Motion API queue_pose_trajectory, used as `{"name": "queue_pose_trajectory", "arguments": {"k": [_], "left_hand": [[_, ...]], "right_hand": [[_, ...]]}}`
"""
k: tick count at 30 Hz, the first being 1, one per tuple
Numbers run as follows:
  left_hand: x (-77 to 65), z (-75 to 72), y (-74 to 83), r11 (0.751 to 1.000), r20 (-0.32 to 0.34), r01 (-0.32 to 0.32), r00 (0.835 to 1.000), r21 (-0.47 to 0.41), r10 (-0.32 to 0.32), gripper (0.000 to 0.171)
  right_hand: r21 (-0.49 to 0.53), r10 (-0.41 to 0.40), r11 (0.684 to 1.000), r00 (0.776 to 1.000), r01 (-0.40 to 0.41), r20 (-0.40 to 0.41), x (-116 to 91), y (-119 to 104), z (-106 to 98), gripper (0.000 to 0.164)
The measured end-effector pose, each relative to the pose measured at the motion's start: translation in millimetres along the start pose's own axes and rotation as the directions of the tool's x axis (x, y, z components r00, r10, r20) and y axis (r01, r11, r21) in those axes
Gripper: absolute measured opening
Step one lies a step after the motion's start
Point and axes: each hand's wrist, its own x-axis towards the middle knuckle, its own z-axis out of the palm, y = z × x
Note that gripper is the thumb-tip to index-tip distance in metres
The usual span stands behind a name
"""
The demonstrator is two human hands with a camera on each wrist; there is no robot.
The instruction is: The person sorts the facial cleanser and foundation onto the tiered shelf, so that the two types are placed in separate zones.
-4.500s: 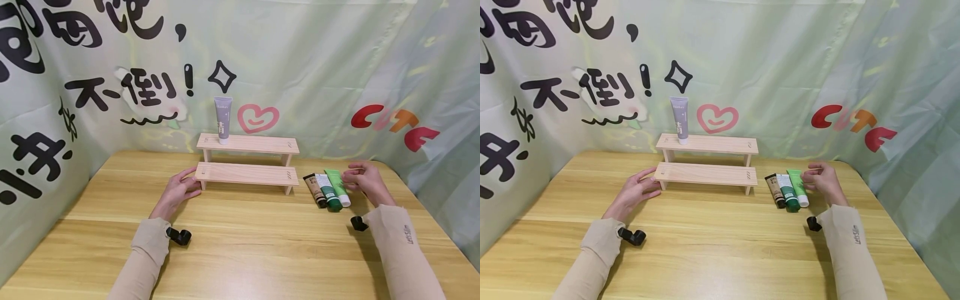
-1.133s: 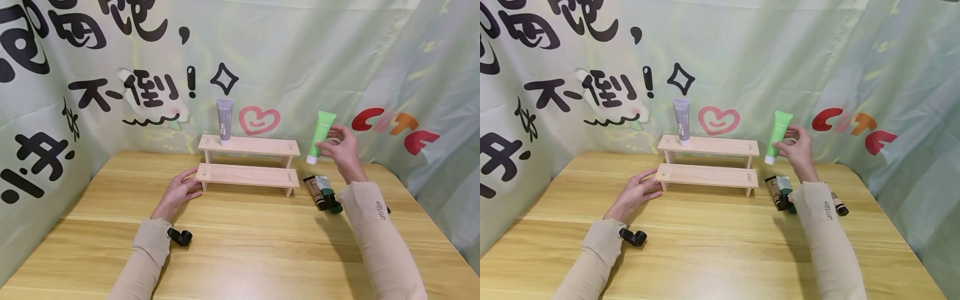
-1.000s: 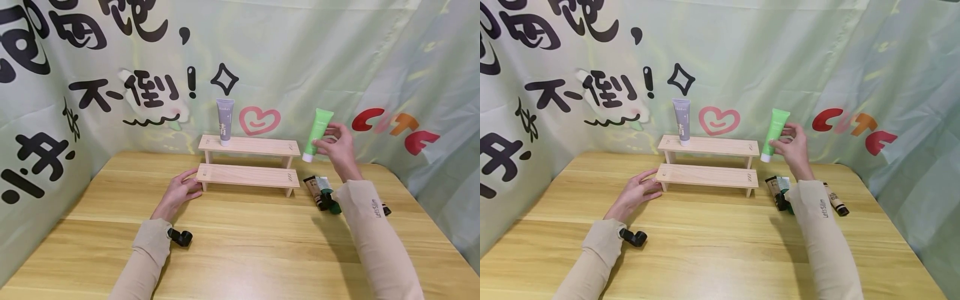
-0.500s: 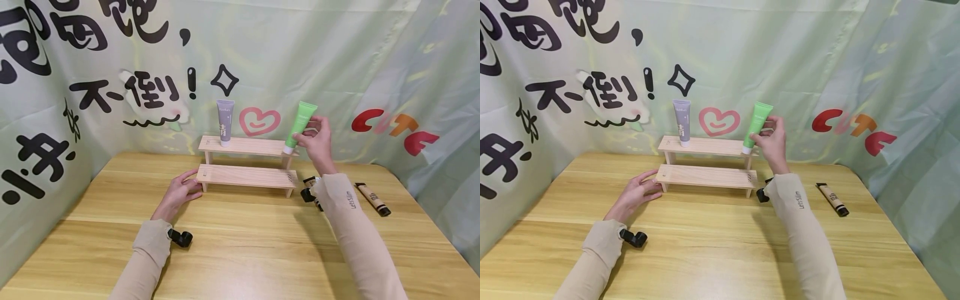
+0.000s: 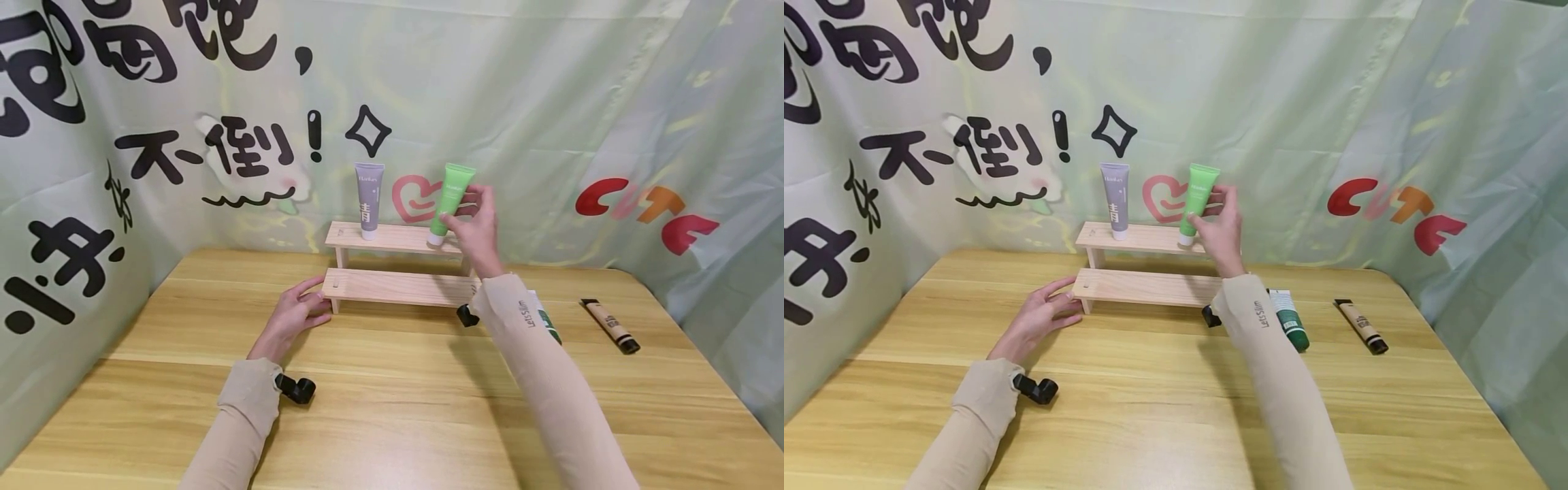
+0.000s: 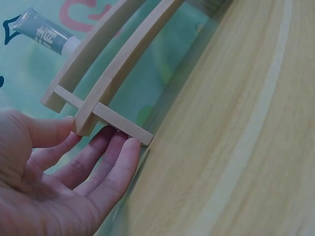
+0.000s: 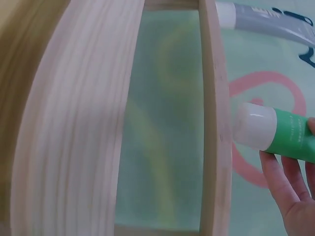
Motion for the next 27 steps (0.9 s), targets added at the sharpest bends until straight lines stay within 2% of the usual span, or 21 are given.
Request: {"name": "queue_pose_trajectory", "arguments": {"k": [7,12,21,27], "left_hand": [[-0.7,-0.6,0.6,1.000,-0.009,-0.008,1.000,-0.001,0.008,0.048],[-1.0,0.0,0.8,1.000,-0.006,-0.012,1.000,-0.005,0.012,0.049],[0.9,1.2,-1.2,0.999,-0.005,-0.034,0.999,0.026,0.034,0.048],[1.0,0.3,-1.3,0.999,-0.014,-0.028,0.999,0.028,0.029,0.047]], "right_hand": [[-0.017,-0.092,0.996,0.996,0.092,0.011,2.0,0.7,28.4,0.055],[-0.026,-0.115,0.993,0.993,0.115,0.028,1.6,2.0,40.7,0.056],[-0.101,-0.121,0.987,0.992,0.125,0.044,0.0,3.2,47.2,0.055],[-0.118,-0.109,0.986,0.989,0.120,0.097,-0.1,3.2,46.6,0.053]]}}
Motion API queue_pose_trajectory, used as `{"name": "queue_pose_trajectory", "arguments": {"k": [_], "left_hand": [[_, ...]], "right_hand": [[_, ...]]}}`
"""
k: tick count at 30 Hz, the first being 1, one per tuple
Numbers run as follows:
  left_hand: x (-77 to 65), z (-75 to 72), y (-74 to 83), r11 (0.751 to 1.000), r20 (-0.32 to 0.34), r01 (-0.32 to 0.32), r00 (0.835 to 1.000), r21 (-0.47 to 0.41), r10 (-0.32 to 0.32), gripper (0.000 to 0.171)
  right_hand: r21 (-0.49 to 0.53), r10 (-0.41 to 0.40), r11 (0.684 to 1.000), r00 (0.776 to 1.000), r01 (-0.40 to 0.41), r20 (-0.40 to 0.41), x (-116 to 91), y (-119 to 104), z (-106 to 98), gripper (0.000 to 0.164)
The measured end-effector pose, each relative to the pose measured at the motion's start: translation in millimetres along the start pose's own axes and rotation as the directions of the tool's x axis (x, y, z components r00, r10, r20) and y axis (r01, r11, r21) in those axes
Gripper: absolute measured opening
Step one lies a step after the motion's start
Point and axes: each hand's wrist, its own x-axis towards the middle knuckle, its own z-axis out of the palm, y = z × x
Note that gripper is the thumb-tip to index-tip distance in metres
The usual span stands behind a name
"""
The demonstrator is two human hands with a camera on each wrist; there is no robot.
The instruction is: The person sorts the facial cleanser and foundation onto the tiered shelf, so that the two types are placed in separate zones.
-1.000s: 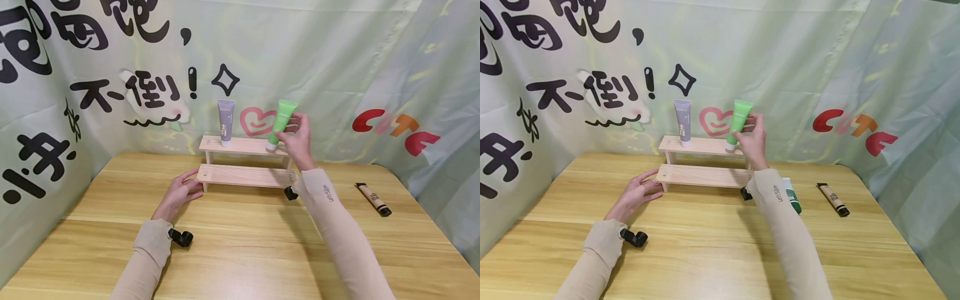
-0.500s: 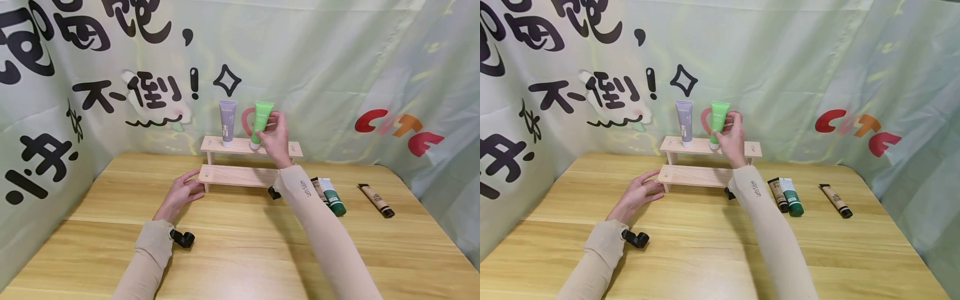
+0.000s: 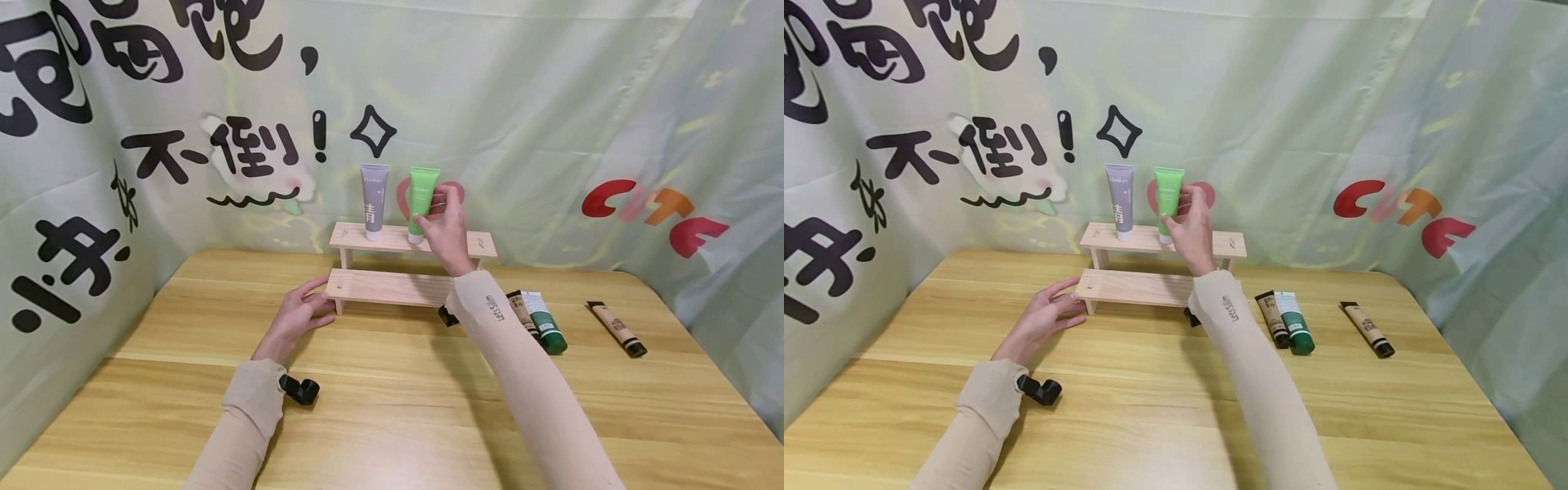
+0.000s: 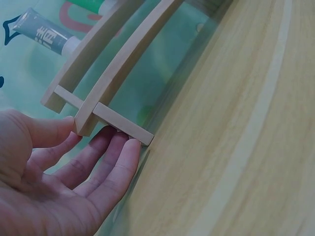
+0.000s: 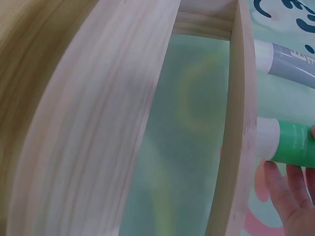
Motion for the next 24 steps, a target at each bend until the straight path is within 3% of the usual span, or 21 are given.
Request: {"name": "queue_pose_trajectory", "arguments": {"k": [9,24], "left_hand": [[-0.4,1.7,1.5,1.000,-0.004,0.014,1.000,-0.007,-0.014,0.048],[-1.4,-0.6,1.9,1.000,0.013,-0.002,1.000,-0.004,0.002,0.048]], "right_hand": [[0.005,0.070,0.998,0.995,-0.070,0.071,-5.8,0.4,-35.1,0.057],[-0.080,0.129,0.989,0.992,-0.128,0.012,-25.8,25.2,-111.8,0.054]]}}
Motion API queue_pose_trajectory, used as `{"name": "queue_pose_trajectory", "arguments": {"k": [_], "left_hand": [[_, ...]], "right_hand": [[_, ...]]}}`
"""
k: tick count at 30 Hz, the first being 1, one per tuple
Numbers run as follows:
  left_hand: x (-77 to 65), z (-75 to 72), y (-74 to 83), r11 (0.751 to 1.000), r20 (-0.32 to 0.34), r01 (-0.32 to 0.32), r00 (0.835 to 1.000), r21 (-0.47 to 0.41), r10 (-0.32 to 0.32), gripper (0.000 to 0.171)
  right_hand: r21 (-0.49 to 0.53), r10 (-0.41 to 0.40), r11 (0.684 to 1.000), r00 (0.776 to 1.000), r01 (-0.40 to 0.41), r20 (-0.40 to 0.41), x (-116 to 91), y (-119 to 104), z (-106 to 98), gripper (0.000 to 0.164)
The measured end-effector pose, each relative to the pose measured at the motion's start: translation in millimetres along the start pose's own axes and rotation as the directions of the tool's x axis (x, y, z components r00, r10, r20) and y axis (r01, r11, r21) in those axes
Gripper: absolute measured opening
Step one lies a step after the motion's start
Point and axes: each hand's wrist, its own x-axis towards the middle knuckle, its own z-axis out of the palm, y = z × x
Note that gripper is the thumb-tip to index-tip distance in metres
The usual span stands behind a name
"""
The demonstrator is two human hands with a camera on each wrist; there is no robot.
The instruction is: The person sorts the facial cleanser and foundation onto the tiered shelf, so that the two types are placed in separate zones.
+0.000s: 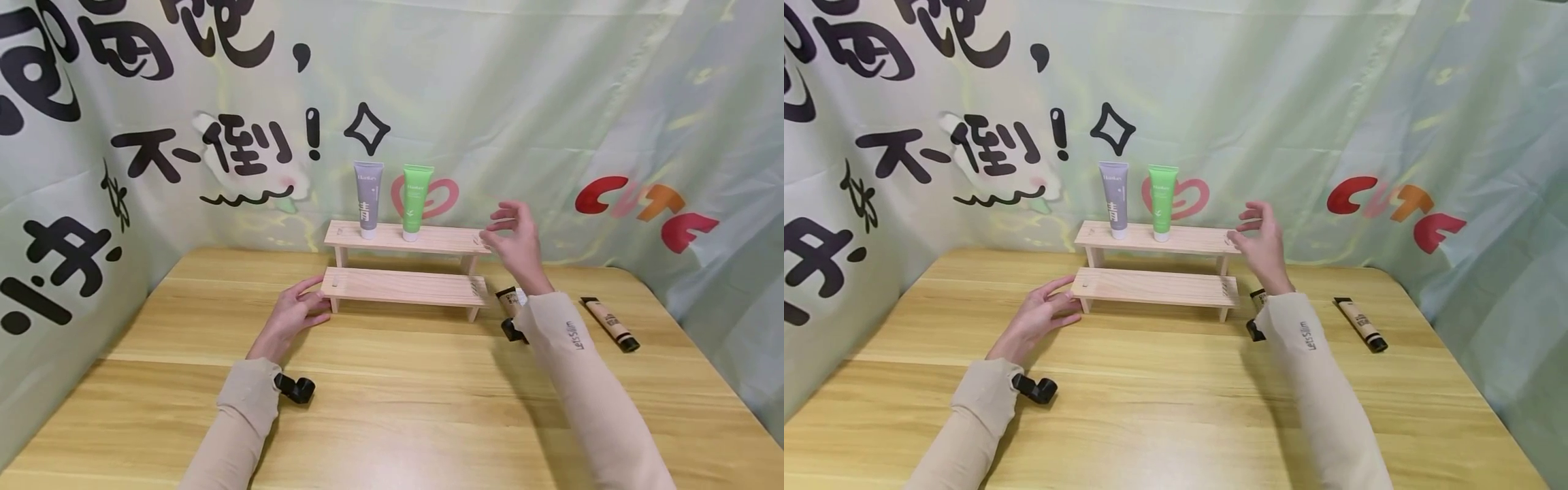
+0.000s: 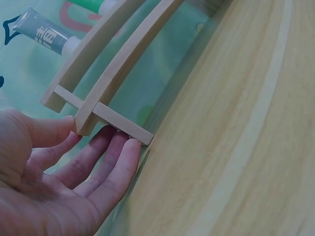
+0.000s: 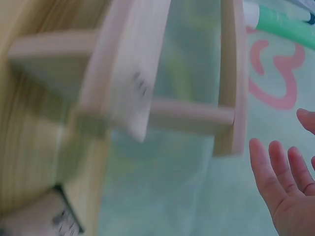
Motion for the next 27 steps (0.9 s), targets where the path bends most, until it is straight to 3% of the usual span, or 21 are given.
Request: {"name": "queue_pose_trajectory", "arguments": {"k": [14,27], "left_hand": [[0.5,0.4,0.4,1.000,0.000,0.010,1.000,-0.006,-0.010,0.049],[0.0,0.3,0.9,1.000,-0.001,0.014,1.000,-0.007,-0.014,0.049]], "right_hand": [[-0.156,0.073,0.985,0.997,-0.075,-0.018,-23.0,30.1,-48.5,0.057],[-0.237,0.217,0.950,0.976,-0.202,0.036,-44.2,50.8,-73.2,0.058]]}}
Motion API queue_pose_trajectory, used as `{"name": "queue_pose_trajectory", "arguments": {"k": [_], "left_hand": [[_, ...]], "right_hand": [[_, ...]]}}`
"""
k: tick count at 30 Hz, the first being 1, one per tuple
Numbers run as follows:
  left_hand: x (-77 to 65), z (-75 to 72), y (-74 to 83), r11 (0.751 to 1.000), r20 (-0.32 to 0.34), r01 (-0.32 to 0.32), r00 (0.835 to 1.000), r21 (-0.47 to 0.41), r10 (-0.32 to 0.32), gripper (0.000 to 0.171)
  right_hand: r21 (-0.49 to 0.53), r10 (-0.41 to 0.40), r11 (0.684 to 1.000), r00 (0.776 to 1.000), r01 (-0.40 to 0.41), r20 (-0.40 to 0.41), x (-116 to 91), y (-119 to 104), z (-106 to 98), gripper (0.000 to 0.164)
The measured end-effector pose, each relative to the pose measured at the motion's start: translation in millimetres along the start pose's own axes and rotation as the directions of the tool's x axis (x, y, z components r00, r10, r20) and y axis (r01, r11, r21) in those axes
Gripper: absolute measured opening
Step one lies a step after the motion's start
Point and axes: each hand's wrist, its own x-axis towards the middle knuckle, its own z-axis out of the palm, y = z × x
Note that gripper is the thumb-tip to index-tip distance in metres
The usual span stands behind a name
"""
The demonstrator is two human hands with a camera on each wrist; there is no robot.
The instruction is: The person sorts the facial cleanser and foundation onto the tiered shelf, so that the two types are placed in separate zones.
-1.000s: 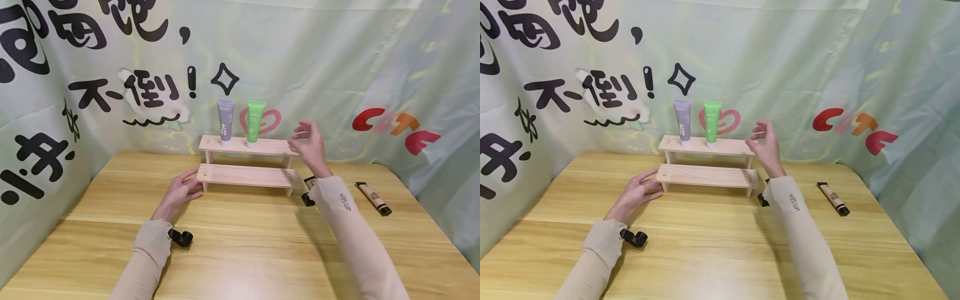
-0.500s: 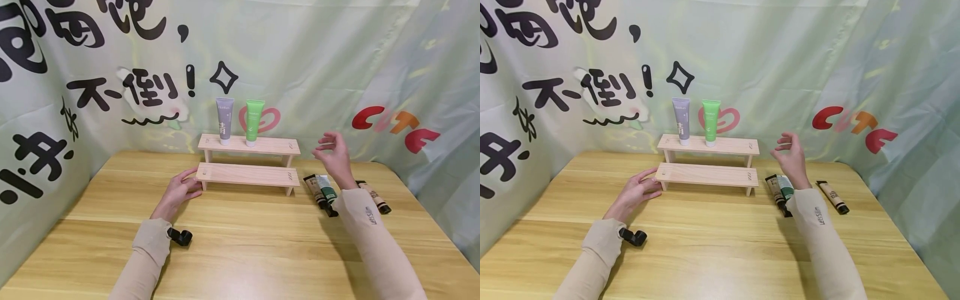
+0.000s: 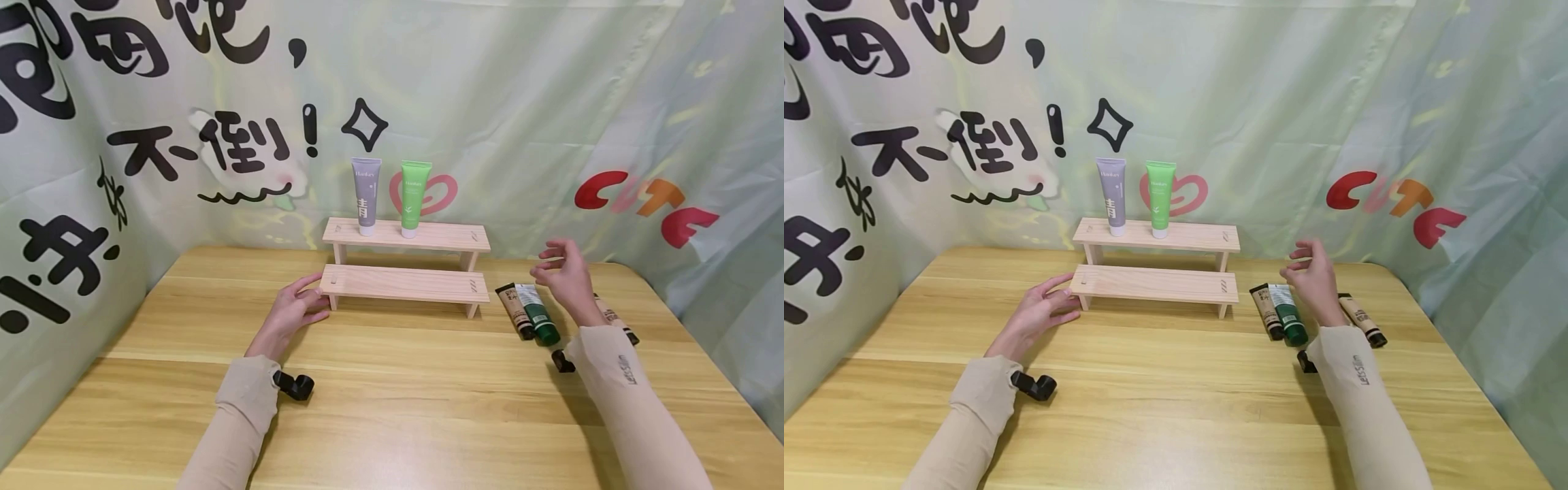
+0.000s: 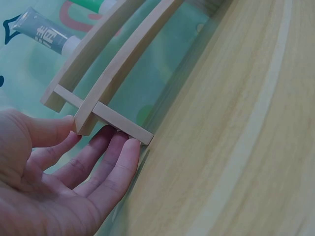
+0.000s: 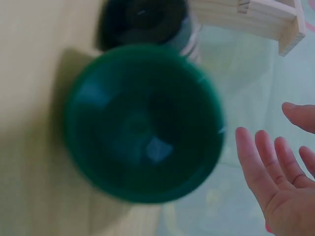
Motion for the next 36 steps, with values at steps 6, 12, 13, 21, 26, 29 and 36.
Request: {"name": "queue_pose_trajectory", "arguments": {"k": [6,12,13,21,26,29,36], "left_hand": [[1.0,0.7,1.0,1.000,0.000,0.003,1.000,-0.011,-0.003,0.049],[0.5,1.1,1.2,1.000,0.002,0.006,1.000,-0.014,-0.006,0.049],[0.1,1.1,1.2,1.000,0.005,0.005,1.000,-0.013,-0.005,0.049],[1.1,0.6,-0.2,1.000,-0.001,0.001,1.000,-0.005,-0.001,0.048],[1.4,0.0,-1.3,1.000,0.005,-0.004,1.000,0.002,0.004,0.048],[1.6,-0.4,-1.4,1.000,0.002,-0.001,1.000,0.007,0.001,0.048],[1.9,-0.9,-1.7,1.000,0.002,-0.006,1.000,0.000,0.006,0.049]], "right_hand": [[-0.020,0.018,1.000,0.998,-0.017,0.058,-4.4,11.2,-4.7,0.059],[-0.022,0.037,0.999,0.993,-0.035,0.116,-8.5,20.3,-8.4,0.060],[-0.032,0.039,0.999,0.991,-0.036,0.127,-9.2,21.5,-9.0,0.061],[-0.119,0.030,0.993,0.974,-0.003,0.224,-16.3,28.1,-14.9,0.056],[-0.178,0.029,0.984,0.959,0.022,0.283,-21.5,32.1,-15.7,0.052],[-0.191,0.047,0.982,0.948,0.015,0.315,-22.9,32.4,-16.2,0.051],[-0.198,0.231,0.967,0.883,-0.162,0.409,-18.4,28.5,-15.9,0.072]]}}
